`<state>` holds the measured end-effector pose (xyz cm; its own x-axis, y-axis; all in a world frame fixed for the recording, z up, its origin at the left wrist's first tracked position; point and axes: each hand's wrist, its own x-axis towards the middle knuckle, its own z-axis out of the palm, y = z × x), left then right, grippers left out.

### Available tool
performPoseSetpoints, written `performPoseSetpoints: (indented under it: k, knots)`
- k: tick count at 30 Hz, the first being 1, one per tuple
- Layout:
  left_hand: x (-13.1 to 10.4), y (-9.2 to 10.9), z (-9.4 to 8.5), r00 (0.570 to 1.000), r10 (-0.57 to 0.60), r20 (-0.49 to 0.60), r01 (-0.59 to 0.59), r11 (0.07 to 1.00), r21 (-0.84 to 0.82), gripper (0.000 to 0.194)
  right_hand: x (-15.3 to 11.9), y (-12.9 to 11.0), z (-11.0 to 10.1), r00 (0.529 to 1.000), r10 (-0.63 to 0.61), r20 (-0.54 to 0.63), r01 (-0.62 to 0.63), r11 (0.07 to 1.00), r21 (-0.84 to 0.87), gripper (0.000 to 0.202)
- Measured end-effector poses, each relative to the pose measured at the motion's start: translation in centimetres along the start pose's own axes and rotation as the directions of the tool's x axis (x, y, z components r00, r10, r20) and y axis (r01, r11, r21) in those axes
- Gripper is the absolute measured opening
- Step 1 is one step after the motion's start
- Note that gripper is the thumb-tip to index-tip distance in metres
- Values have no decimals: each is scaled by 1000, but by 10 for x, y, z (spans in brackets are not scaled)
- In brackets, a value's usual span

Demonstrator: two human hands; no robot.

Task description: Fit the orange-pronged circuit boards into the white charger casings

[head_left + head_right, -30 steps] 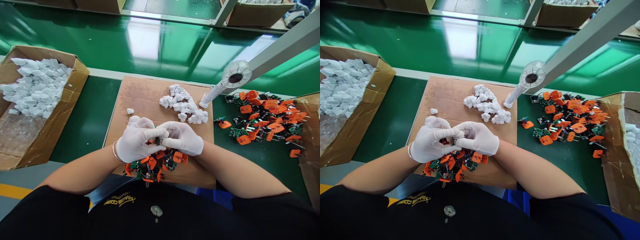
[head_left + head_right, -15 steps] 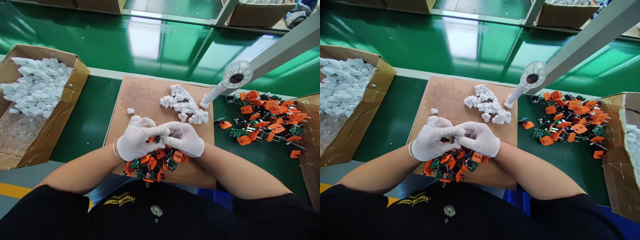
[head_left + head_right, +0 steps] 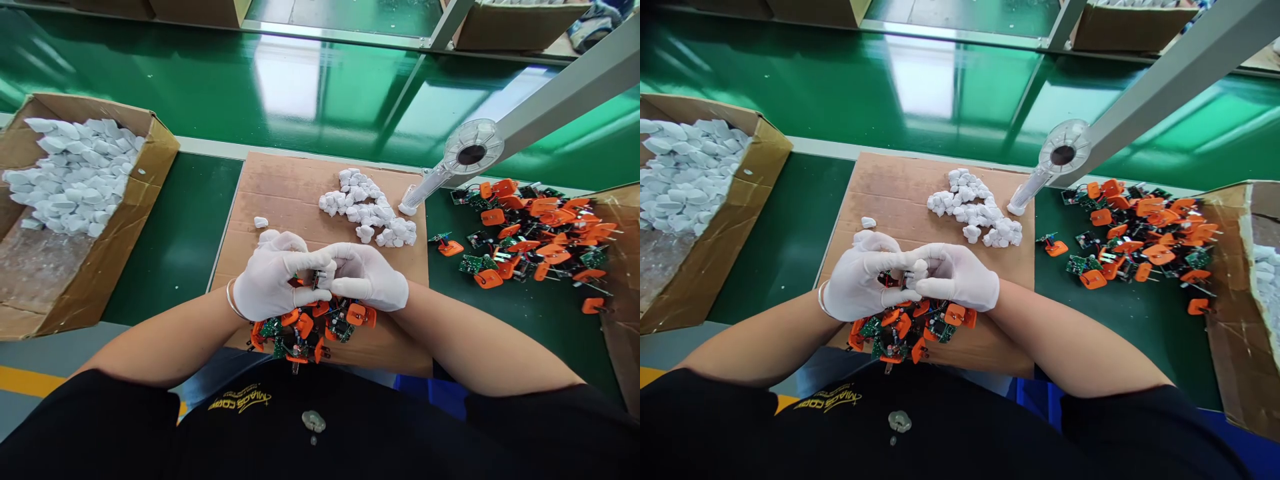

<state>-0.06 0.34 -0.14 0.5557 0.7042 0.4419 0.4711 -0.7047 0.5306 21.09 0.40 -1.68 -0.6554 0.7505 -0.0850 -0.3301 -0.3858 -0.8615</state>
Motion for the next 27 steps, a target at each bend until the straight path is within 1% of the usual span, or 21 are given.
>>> performPoseSetpoints:
  k: [6, 10, 12, 15, 18, 21, 23, 24, 27]
  knots:
    - [1, 4, 6, 992, 90, -85, -84, 994, 72, 25, 0, -2, 6, 1000, 21, -13, -22, 998, -59, 26]
    - [1, 6, 7, 998, 49, -28, -47, 997, 68, 24, -1, -2, 6, 999, 47, -6, -48, 996, -76, 25]
    - [0, 5, 7, 1000, 27, -1, -27, 998, 52, 28, -1, -2, 4, 998, 70, 7, -69, 994, -87, 25]
    - [-1, 3, 6, 1000, 25, 19, -25, 999, 27, 31, -1, -2, 2, 997, 68, 35, -64, 994, -92, 26]
    - [-1, 3, 7, 999, 26, 20, -27, 999, 38, 29, 0, -2, 2, 998, 54, 40, -50, 994, -93, 25]
    - [0, 6, 9, 999, 38, -17, -36, 996, 86, 25, -1, -1, 4, 1000, 27, -6, -28, 994, -109, 23]
    - [1, 6, 10, 991, 109, -77, -102, 990, 96, 25, -2, -1, 5, 1000, 5, -12, -6, 997, -83, 26]
    - [1, 7, 11, 981, 159, -113, -149, 984, 93, 27, -2, -2, 5, 1000, 3, 5, -2, 999, -48, 30]
    - [1, 7, 9, 932, 293, -215, -284, 956, 72, 33, -3, -4, 5, 996, 18, 91, -26, 996, 87, 44]
